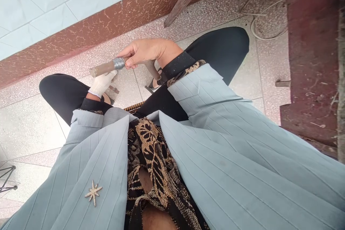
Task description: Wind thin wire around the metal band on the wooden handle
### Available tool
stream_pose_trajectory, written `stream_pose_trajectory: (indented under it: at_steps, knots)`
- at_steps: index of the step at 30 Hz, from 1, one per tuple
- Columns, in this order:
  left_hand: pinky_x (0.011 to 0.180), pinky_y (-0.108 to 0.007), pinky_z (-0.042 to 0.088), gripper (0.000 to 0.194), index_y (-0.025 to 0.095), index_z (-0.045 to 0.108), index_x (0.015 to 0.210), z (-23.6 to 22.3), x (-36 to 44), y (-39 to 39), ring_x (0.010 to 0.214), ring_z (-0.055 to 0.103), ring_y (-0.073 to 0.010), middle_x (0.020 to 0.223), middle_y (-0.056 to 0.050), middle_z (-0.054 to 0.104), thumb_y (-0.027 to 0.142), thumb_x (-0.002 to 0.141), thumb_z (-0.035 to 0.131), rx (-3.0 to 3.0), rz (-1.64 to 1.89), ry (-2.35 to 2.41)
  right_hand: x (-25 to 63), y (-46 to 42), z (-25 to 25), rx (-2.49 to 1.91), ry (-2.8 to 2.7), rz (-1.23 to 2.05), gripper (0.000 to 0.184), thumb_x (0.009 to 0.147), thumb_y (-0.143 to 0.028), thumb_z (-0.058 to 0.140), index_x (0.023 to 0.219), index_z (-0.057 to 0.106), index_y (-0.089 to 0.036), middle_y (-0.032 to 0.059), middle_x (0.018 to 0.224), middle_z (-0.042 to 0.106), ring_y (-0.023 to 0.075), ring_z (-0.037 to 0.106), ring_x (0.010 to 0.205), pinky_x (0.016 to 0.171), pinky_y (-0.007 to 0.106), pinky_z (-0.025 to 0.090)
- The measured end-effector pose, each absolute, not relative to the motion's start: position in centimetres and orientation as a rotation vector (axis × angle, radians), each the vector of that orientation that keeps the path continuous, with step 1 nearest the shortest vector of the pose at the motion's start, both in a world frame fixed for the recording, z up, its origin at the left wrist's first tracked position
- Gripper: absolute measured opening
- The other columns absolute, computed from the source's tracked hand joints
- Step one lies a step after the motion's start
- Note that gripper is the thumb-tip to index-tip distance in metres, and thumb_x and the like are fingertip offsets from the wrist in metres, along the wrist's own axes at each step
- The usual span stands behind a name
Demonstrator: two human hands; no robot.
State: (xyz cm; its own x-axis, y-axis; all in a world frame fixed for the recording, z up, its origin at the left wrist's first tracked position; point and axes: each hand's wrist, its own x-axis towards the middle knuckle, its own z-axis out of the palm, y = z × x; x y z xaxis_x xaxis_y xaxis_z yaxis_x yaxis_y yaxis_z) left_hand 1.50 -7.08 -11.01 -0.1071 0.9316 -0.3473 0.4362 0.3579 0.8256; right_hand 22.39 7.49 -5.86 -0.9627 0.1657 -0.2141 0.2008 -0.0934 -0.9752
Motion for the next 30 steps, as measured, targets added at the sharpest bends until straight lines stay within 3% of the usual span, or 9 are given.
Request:
stream_pose_trajectory:
  at_steps: [3,6,9,11,13,16,21,26,30]
  knots:
    - [0.057,-0.025,0.047,0.016,0.021,0.064,0.083,-9.2,2.0,-7.3,0.061,0.051,-0.0128,0.068,0.000,0.057,0.023,0.097,0.057,1.199,0.672,1.665,21.6,6.9,-5.7,0.719,2.139,-2.402,0.048,0.099,0.011,0.057,0.144,0.068,-0.002,-0.0038,0.073,0.062,0.0048,0.051,0.059,0.058,0.013,0.044]
    - [0.056,-0.024,0.045,0.017,0.021,0.062,0.078,-7.9,2.5,-7.4,0.058,0.049,-0.0126,0.064,0.001,0.053,0.019,0.094,0.057,1.213,0.620,1.658,21.0,6.5,-5.4,1.148,2.140,-2.293,0.052,0.102,0.007,0.054,0.152,0.064,-0.002,-0.0043,0.070,0.056,0.0068,0.045,0.056,0.055,0.017,0.040]
    - [0.058,-0.026,0.045,0.019,0.021,0.060,0.074,-7.4,2.7,-7.5,0.059,0.049,-0.0130,0.062,0.001,0.050,0.020,0.092,0.056,1.280,0.562,1.558,21.0,6.4,-5.1,1.329,2.458,-1.691,0.047,0.102,-0.003,0.061,0.148,0.071,-0.005,-0.0008,0.080,0.060,0.0089,0.044,0.066,0.061,0.021,0.035]
    - [0.060,-0.027,0.046,0.019,0.021,0.059,0.073,-7.1,2.8,-7.5,0.060,0.051,-0.0136,0.063,0.001,0.052,0.021,0.092,0.055,1.331,0.541,1.520,21.1,6.5,-5.1,1.271,2.591,-1.281,0.035,0.100,-0.008,0.070,0.133,0.080,-0.007,0.0010,0.083,0.063,0.0103,0.040,0.071,0.063,0.024,0.028]
    - [0.064,-0.028,0.048,0.018,0.021,0.061,0.074,-6.9,2.7,-7.6,0.064,0.055,-0.0146,0.066,0.000,0.057,0.019,0.091,0.054,1.374,0.552,1.577,21.3,6.6,-5.3,1.174,2.535,-1.133,0.026,0.091,-0.004,0.079,0.116,0.086,-0.007,-0.0003,0.073,0.061,0.0102,0.038,0.067,0.064,0.027,0.024]
    - [0.071,-0.029,0.051,0.015,0.021,0.062,0.076,-7.2,2.4,-7.5,0.075,0.061,-0.0166,0.074,-0.002,0.065,0.018,0.089,0.055,1.418,0.578,1.718,21.7,6.9,-5.7,0.892,2.210,-1.288,0.035,0.085,0.007,0.081,0.117,0.085,-0.004,-0.0043,0.058,0.058,0.0069,0.043,0.057,0.063,0.023,0.029]
    - [0.069,-0.030,0.051,0.018,0.023,0.061,0.079,-8.8,1.5,-6.9,0.071,0.060,-0.0163,0.072,-0.001,0.062,0.031,0.096,0.061,1.294,0.715,1.730,22.4,8.1,-6.4,0.355,2.066,-2.031,0.053,0.093,0.011,0.066,0.145,0.070,0.000,-0.0046,0.073,0.069,0.0021,0.053,0.057,0.059,0.011,0.041]
    - [0.063,-0.028,0.045,0.020,0.022,0.063,0.083,-8.4,1.9,-6.9,0.061,0.050,-0.0128,0.069,0.000,0.056,0.029,0.100,0.056,1.217,0.773,1.653,21.5,8.1,-7.5,0.684,2.117,-2.643,0.055,0.094,0.009,0.058,0.149,0.061,0.003,-0.0028,0.073,0.065,0.0058,0.053,0.057,0.054,0.014,0.048]
    - [0.063,-0.029,0.043,0.019,0.021,0.065,0.080,-7.4,2.7,-7.4,0.062,0.049,-0.0132,0.067,0.000,0.057,0.018,0.094,0.053,1.293,0.603,1.559,20.5,7.3,-7.4,1.006,2.154,-2.608,0.051,0.099,0.005,0.054,0.150,0.059,0.002,-0.0042,0.072,0.059,0.0081,0.046,0.056,0.053,0.018,0.043]
